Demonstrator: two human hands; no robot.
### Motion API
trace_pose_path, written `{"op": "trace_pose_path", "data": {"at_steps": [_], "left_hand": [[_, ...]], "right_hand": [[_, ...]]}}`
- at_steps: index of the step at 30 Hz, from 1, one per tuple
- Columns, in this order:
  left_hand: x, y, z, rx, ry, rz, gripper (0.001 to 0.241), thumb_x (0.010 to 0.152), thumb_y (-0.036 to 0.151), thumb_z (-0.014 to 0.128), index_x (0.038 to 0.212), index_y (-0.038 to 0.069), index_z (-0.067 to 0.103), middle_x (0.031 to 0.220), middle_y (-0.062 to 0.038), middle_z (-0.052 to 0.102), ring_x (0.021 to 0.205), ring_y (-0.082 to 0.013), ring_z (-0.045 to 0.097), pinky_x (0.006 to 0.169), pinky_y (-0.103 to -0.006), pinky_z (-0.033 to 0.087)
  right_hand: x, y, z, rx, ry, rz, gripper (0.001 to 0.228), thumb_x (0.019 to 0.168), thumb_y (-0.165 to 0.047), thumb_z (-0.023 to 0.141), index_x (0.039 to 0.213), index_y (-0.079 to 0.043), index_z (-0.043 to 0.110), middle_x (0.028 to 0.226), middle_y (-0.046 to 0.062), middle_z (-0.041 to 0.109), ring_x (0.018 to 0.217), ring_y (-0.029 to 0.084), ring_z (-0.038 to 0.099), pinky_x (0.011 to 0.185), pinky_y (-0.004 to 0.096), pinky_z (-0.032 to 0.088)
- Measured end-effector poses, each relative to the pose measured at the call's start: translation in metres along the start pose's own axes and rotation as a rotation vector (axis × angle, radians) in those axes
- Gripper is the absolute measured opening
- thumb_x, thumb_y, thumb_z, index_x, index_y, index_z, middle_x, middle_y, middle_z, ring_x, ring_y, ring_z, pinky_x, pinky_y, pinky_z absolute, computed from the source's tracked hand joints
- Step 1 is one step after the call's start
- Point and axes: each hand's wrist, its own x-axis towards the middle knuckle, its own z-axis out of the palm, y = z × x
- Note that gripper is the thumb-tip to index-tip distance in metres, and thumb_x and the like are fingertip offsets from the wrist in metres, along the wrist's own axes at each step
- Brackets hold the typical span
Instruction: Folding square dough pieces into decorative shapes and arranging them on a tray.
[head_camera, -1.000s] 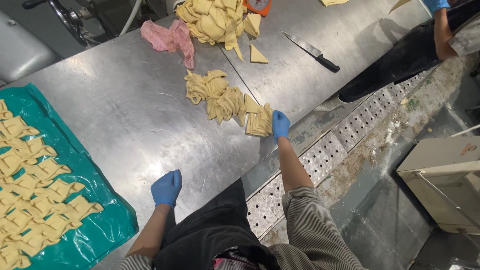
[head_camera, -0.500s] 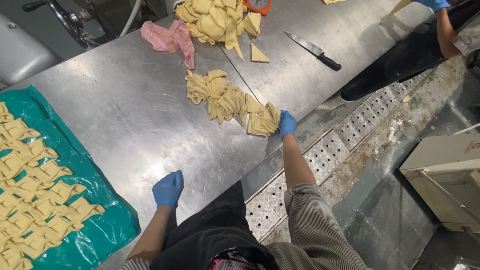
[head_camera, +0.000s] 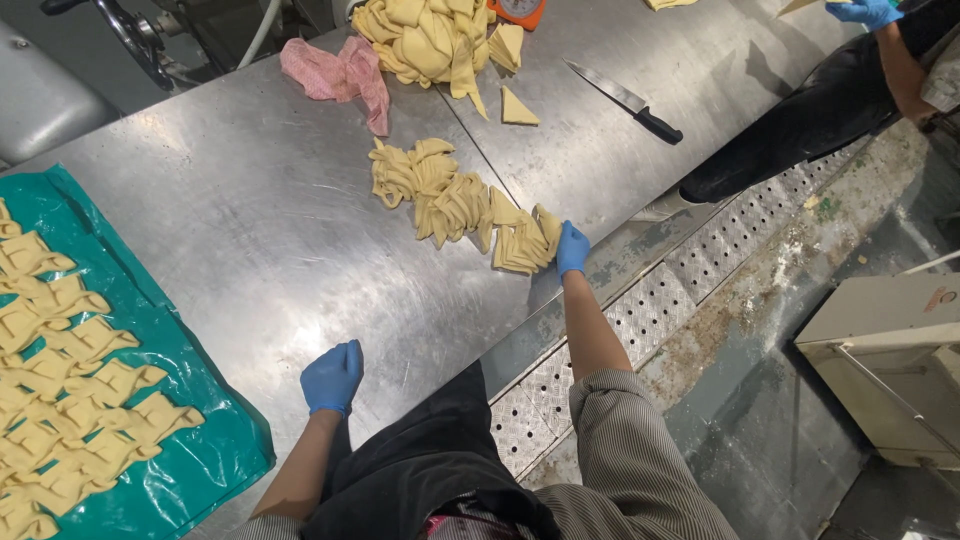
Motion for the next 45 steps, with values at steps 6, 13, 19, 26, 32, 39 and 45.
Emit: {"op": "trace_pose_path", "data": {"at_steps": [6, 13, 19, 26, 32, 39, 45], "left_hand": [[0.0, 0.0, 0.001, 0.008, -0.022, 0.001, 0.04, 0.099, 0.034, 0.06, 0.067, 0.011, 0.065, 0.064, -0.011, 0.065, 0.057, -0.0327, 0.063, 0.055, -0.0442, 0.05], [0.009, 0.008, 0.002, -0.032, -0.134, -0.196, 0.044, 0.099, 0.042, 0.053, 0.074, 0.012, 0.073, 0.068, -0.013, 0.068, 0.064, -0.0351, 0.066, 0.061, -0.0449, 0.05], [0.004, 0.028, 0.044, -0.651, -0.104, -0.467, 0.03, 0.102, 0.032, 0.065, 0.106, 0.005, 0.075, 0.094, -0.014, 0.075, 0.081, -0.0206, 0.069, 0.077, -0.0342, 0.054], [-0.003, 0.039, 0.052, -0.94, -0.152, -0.64, 0.041, 0.097, 0.028, 0.069, 0.126, 0.0, 0.07, 0.108, -0.013, 0.078, 0.091, -0.0143, 0.068, 0.082, -0.0289, 0.055], [-0.008, 0.027, 0.072, -0.921, -0.174, -0.608, 0.038, 0.099, 0.029, 0.065, 0.122, 0.0, 0.075, 0.103, -0.011, 0.079, 0.087, -0.0128, 0.07, 0.08, -0.0272, 0.055], [-0.027, -0.034, 0.152, -1.198, -0.113, -0.925, 0.04, 0.106, 0.029, 0.059, 0.101, -0.009, 0.069, 0.084, -0.01, 0.069, 0.071, -0.0173, 0.062, 0.067, -0.0348, 0.052], [-0.013, 0.021, 0.065, -0.9, -0.219, -0.746, 0.034, 0.088, 0.025, 0.076, 0.111, 0.0, 0.072, 0.082, -0.006, 0.065, 0.068, -0.0116, 0.058, 0.061, -0.031, 0.05]], "right_hand": [[-0.021, -0.053, -0.018, 0.015, -0.19, -0.006, 0.042, 0.08, -0.024, 0.087, 0.11, 0.003, 0.074, 0.093, 0.007, 0.076, 0.079, 0.01, 0.067, 0.073, 0.029, 0.055], [-0.081, -0.053, 0.0, 0.367, -0.126, -0.044, 0.037, 0.089, -0.015, 0.079, 0.118, 0.005, 0.068, 0.099, 0.007, 0.075, 0.084, 0.011, 0.069, 0.074, 0.026, 0.056], [-0.289, -0.087, 0.058, 0.335, -0.513, 0.118, 0.036, 0.093, -0.015, 0.076, 0.124, 0.002, 0.067, 0.101, 0.005, 0.072, 0.085, 0.01, 0.063, 0.075, 0.026, 0.051], [-0.405, -0.138, 0.069, 0.008, -0.678, -0.103, 0.036, 0.092, -0.018, 0.074, 0.121, 0.003, 0.073, 0.113, 0.014, 0.077, 0.1, 0.017, 0.076, 0.086, 0.029, 0.06], [-0.398, -0.086, 0.086, 0.132, -0.632, -0.129, 0.039, 0.089, -0.015, 0.079, 0.119, 0.007, 0.07, 0.111, 0.018, 0.076, 0.1, 0.022, 0.075, 0.087, 0.031, 0.06], [-0.374, -0.024, 0.088, 0.523, -0.466, 0.468, 0.042, 0.096, -0.022, 0.07, 0.123, 0.01, 0.064, 0.101, 0.018, 0.075, 0.083, 0.024, 0.075, 0.073, 0.034, 0.063], [-0.392, -0.09, 0.083, 0.024, -0.665, -0.013, 0.063, 0.081, -0.022, 0.086, 0.135, 0.0, 0.06, 0.106, 0.016, 0.074, 0.091, 0.019, 0.072, 0.081, 0.031, 0.06]]}}
